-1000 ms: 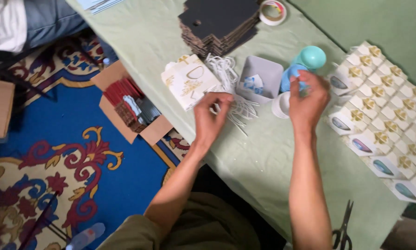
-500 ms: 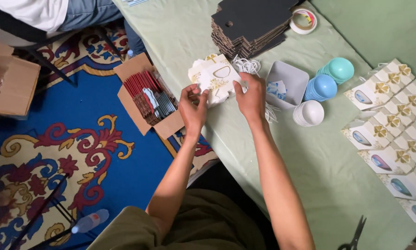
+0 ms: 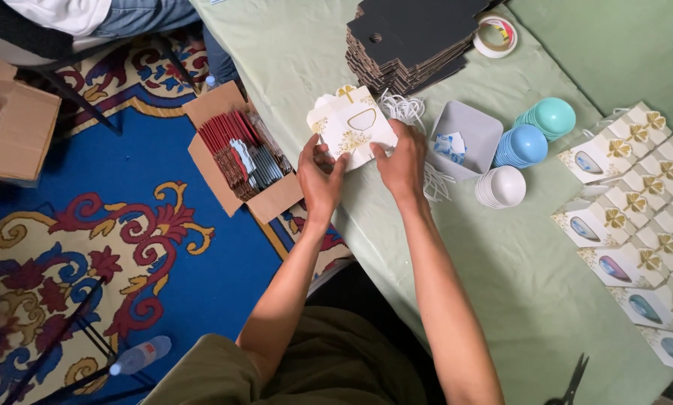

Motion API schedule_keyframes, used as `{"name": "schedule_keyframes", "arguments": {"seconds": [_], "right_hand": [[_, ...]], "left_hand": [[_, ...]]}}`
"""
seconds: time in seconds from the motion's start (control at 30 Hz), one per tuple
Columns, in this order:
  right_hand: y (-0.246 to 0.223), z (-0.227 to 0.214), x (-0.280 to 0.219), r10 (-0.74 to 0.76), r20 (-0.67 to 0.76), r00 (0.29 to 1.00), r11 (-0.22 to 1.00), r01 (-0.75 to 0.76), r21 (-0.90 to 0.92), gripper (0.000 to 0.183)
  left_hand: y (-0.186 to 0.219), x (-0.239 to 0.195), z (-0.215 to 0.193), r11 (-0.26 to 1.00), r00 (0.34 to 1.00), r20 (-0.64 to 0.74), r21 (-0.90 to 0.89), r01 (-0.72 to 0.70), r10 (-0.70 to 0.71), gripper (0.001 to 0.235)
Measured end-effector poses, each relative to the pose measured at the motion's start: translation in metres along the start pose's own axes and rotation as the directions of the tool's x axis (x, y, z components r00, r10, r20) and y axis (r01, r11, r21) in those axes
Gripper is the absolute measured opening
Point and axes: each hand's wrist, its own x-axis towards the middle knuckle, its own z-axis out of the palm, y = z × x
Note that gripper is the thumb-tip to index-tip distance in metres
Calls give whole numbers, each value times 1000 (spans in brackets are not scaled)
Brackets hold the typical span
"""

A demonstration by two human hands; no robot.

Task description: Assembling small decorative gift boxes by folding cardboard templates and tucking in flaps.

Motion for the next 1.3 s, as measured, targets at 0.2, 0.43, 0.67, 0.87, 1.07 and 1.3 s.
{"name": "schedule_keyframes", "arguments": {"seconds": [0.2,0.43,0.67,0.87,1.07,1.3], "right_hand": [[-5,-6,-2,34,-26,999,990,-30,139,60],[1,-33,-40,128,-147,981,923,-63,380,39],[29,-75,-109,313,-301,901,861,-136,490,18],[59,-105,-179,437,-411,800,849,-217,481,17],[72,-125,-247,527,-504,685,839,-321,440,16],[71,-134,-301,500,-632,593,864,-387,321,16]], "left_hand": [[-1,0,-4,999,999,-3,19,-35,35,59],[39,-17,-9,994,993,52,25,-104,103,56],[50,-57,13,981,933,303,-44,-190,194,61],[41,-98,45,955,839,457,-99,-280,294,71],[37,-144,57,943,725,605,-163,-291,328,67],[23,-189,58,938,643,688,-180,-296,335,58]]}}
